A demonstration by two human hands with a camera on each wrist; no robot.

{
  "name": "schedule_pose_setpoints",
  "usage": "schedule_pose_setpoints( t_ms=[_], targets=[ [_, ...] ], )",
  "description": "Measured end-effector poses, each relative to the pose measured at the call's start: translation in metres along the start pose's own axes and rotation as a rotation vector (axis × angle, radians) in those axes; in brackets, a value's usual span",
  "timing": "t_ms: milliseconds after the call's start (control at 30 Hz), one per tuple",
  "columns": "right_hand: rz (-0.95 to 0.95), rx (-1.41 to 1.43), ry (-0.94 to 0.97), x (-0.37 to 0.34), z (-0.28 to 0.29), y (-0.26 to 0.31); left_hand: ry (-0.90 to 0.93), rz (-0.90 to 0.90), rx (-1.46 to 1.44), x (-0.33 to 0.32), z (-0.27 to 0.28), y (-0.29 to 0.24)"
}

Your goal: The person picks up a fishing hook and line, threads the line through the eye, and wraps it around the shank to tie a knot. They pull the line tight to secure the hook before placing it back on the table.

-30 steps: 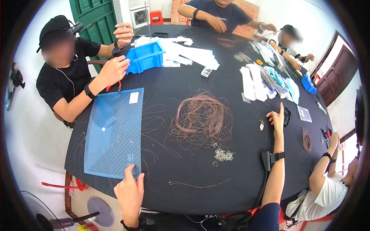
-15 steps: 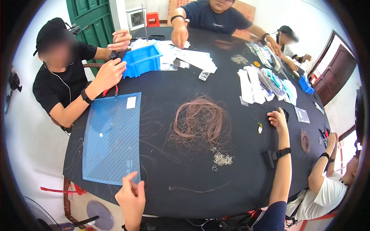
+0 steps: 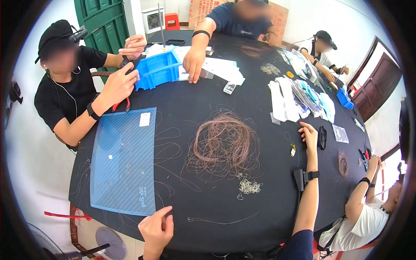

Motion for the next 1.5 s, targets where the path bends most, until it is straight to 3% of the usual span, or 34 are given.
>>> schedule_pose_setpoints(
  t_ms=[233, 1500],
  targets=[
    [0.076, -0.073, 0.033, -0.001, -0.003, 0.003, 0.112, -0.014, 0.053, 0.005, 0.0, -0.006],
    [0.139, -0.121, 0.012, 0.001, -0.004, -0.002, 0.133, -0.016, 0.101, 0.007, -0.004, -0.007]
  ],
)
Point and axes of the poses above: each hand's wrist, its own x-axis towards the middle knuckle, its own z-axis out of the back of the hand, y = z × x, the point moved 2 cm from there along x, towards the middle knuckle, and after that the axes turned 1 degree about -x, right-handed, at the moved point
